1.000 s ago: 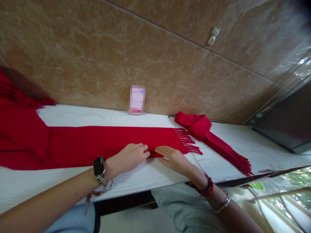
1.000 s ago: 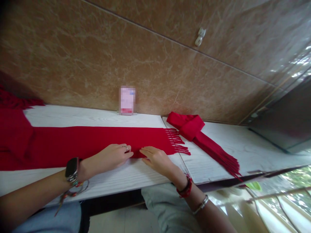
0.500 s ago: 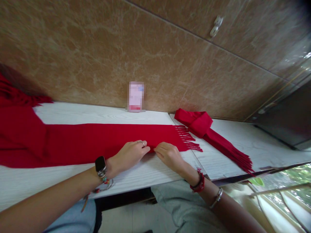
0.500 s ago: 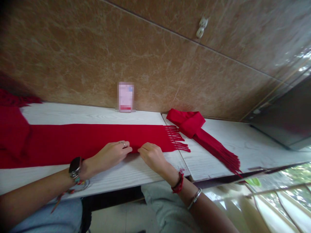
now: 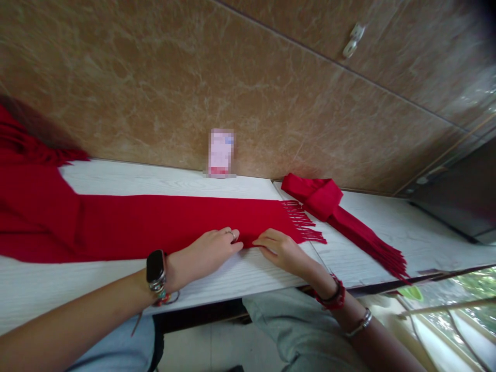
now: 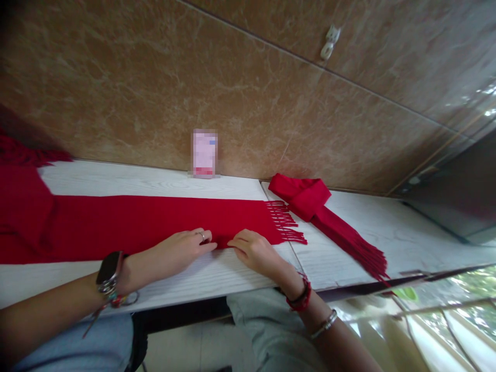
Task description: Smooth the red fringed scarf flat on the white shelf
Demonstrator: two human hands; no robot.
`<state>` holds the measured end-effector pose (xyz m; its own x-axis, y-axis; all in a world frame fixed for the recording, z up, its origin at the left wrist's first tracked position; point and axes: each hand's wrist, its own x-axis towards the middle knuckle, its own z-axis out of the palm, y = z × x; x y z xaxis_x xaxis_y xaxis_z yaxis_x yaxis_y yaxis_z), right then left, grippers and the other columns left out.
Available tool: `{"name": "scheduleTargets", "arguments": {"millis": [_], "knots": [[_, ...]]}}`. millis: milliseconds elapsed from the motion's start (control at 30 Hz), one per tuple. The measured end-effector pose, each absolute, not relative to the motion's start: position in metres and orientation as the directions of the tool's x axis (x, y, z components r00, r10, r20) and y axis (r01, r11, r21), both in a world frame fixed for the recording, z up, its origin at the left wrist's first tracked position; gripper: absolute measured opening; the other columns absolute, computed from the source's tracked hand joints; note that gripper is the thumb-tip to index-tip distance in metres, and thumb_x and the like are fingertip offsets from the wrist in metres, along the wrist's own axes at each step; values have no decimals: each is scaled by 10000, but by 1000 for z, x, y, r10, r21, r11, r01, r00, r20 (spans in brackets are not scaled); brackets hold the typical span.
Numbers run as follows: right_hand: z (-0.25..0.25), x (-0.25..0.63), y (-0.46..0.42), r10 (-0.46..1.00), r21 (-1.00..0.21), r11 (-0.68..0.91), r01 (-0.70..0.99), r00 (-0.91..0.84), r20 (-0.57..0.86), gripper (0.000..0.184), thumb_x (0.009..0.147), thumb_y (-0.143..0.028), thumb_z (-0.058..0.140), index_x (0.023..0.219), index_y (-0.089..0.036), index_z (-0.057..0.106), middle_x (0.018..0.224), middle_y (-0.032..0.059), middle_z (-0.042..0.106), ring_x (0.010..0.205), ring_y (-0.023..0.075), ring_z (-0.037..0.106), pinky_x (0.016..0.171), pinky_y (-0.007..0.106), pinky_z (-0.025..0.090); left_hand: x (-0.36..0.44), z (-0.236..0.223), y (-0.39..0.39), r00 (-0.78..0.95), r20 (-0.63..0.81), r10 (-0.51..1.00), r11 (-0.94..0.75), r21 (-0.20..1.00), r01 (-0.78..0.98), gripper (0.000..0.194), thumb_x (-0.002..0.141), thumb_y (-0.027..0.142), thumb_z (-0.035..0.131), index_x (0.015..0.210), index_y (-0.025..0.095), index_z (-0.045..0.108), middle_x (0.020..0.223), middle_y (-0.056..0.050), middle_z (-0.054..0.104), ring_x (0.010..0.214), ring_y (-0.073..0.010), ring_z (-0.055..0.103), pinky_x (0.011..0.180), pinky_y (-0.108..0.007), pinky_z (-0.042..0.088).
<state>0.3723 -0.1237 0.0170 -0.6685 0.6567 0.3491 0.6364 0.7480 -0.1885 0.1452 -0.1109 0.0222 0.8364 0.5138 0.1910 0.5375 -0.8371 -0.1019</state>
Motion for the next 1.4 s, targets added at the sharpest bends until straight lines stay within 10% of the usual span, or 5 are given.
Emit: {"name": "scheduleTargets", "arguments": {"millis": [433, 733, 1400], "knots": [[26, 357, -120, 807, -84, 577, 813, -551, 213, 316, 902, -231, 396, 1124, -121, 591, 922, 109, 611, 848, 187, 580, 772, 321, 496, 143, 23, -119, 793, 106, 600, -794, -38, 607, 449, 829, 35, 354, 1213, 221, 493, 1301, -140, 432, 1069, -284, 465, 789, -406, 459], [20, 361, -109, 752, -83, 659, 747, -658, 42, 442, 939, -326, 281, 1363, -212, 329, 1432, 93, 300, 1317, 232, 238, 1044, 492, 243, 132, 48, -118, 707, -278, 651, -663, 247, 707, 490, 894, 349, 357, 1373, 350, 256, 1486, -76, 79, 1328, -372, 16, 1000, -597, 134], [17, 413, -56, 840, -13, 543, 840, -543, -9, 499, 946, -377, 165, 1416, -208, 168, 1463, 103, 212, 1341, 230, 124, 1043, 517, 215, 116, 31, -98, 837, -90, 540, -812, 207, 546, 446, 909, 377, 346, 1348, 414, 270, 1483, -66, 96, 1323, -375, 54, 1000, -612, 129]]}}
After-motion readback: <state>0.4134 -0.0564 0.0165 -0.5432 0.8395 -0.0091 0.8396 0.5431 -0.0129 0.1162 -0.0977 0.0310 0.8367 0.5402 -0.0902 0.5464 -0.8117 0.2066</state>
